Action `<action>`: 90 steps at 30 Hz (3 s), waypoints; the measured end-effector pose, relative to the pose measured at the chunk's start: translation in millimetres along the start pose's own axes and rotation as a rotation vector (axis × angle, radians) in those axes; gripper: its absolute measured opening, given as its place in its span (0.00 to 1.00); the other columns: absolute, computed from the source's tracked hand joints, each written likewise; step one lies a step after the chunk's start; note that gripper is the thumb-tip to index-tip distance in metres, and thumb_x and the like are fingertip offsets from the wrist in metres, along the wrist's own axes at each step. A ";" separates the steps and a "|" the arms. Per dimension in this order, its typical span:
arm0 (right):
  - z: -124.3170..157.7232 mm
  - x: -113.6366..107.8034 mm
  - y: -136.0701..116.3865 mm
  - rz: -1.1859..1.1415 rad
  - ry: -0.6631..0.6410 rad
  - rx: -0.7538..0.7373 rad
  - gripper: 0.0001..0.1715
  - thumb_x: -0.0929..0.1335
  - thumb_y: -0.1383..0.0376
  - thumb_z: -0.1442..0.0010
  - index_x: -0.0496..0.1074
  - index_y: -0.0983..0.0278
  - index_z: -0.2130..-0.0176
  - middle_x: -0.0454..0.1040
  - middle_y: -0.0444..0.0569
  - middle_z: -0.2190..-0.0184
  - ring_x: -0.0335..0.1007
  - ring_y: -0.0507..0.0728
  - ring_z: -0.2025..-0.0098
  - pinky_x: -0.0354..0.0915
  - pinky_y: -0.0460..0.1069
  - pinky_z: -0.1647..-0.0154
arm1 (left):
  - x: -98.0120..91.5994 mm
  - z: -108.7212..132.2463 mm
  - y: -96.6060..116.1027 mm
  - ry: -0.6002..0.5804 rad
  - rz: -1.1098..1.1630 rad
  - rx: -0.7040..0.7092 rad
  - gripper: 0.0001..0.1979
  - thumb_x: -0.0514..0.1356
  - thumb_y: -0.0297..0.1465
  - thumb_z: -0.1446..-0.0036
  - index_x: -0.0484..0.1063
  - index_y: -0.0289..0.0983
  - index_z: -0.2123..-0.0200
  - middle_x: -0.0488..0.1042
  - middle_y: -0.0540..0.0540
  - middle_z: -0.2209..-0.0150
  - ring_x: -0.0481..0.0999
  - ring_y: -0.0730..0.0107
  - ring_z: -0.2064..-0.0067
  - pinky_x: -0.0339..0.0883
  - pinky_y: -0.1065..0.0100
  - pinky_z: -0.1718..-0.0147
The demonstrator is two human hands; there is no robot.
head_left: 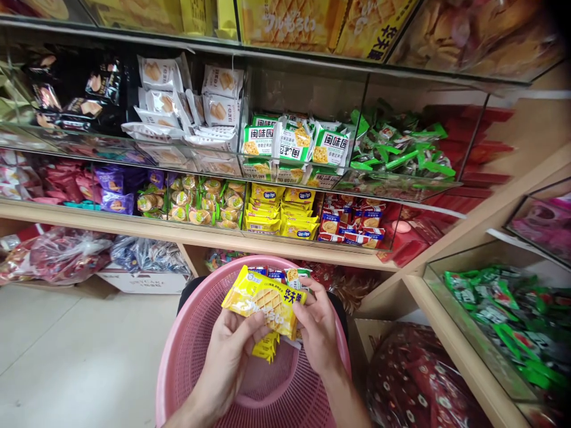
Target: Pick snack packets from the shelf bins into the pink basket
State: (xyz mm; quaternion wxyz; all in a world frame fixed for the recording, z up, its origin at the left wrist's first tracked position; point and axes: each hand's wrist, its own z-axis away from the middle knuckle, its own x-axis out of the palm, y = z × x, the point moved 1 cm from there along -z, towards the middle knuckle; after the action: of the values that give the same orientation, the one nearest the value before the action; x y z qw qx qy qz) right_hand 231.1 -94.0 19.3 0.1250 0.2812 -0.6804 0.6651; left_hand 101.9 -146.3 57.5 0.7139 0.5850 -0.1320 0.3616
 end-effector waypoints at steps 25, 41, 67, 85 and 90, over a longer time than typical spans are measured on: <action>-1.4 -0.8 -1.6 -0.004 0.035 0.009 0.25 0.71 0.63 0.43 0.59 0.57 0.49 0.75 0.48 0.55 0.73 0.55 0.57 0.68 0.50 0.58 | -4.2 -2.8 7.2 -0.057 0.077 -0.097 0.20 0.57 0.36 0.37 0.66 0.38 0.43 0.77 0.39 0.53 0.78 0.58 0.54 0.76 0.62 0.58; 4.7 4.1 5.6 0.047 -0.146 0.173 0.20 0.70 0.59 0.43 0.66 0.57 0.51 0.75 0.49 0.54 0.74 0.56 0.57 0.69 0.51 0.58 | -32.6 -1.1 16.0 0.105 -0.126 0.013 0.18 0.70 0.40 0.54 0.76 0.36 0.62 0.78 0.48 0.65 0.78 0.67 0.67 0.72 0.75 0.74; 66.7 -19.4 -11.1 0.180 -0.141 0.678 0.19 0.74 0.56 0.50 0.70 0.59 0.59 0.75 0.44 0.66 0.73 0.53 0.65 0.66 0.47 0.65 | -101.0 -89.2 58.1 0.027 -1.910 0.313 0.12 0.45 0.38 0.35 0.57 0.42 0.71 0.74 0.44 0.72 0.77 0.55 0.66 0.59 0.66 0.71; 75.3 -29.9 50.5 0.427 -0.070 0.760 0.25 0.75 0.61 0.59 0.62 0.62 0.64 0.72 0.39 0.71 0.70 0.52 0.67 0.60 0.46 0.65 | -106.2 -90.3 55.2 0.031 -1.928 0.319 0.12 0.45 0.37 0.34 0.64 0.39 0.63 0.76 0.42 0.68 0.77 0.55 0.64 0.60 0.66 0.70; 73.1 -35.9 66.5 0.447 -0.007 0.905 0.30 0.76 0.59 0.65 0.61 0.61 0.64 0.73 0.42 0.67 0.71 0.54 0.64 0.61 0.47 0.67 | -107.0 -91.6 54.9 0.044 -1.916 0.316 0.11 0.46 0.37 0.35 0.63 0.39 0.65 0.75 0.43 0.69 0.77 0.56 0.65 0.59 0.67 0.70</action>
State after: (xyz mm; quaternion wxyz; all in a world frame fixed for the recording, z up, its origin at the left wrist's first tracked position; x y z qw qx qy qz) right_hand 238.6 -160.3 -61.9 -0.1574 0.1569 -0.3680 0.9029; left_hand -31.7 -96.8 7.0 0.6212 0.5268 0.4638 -0.3485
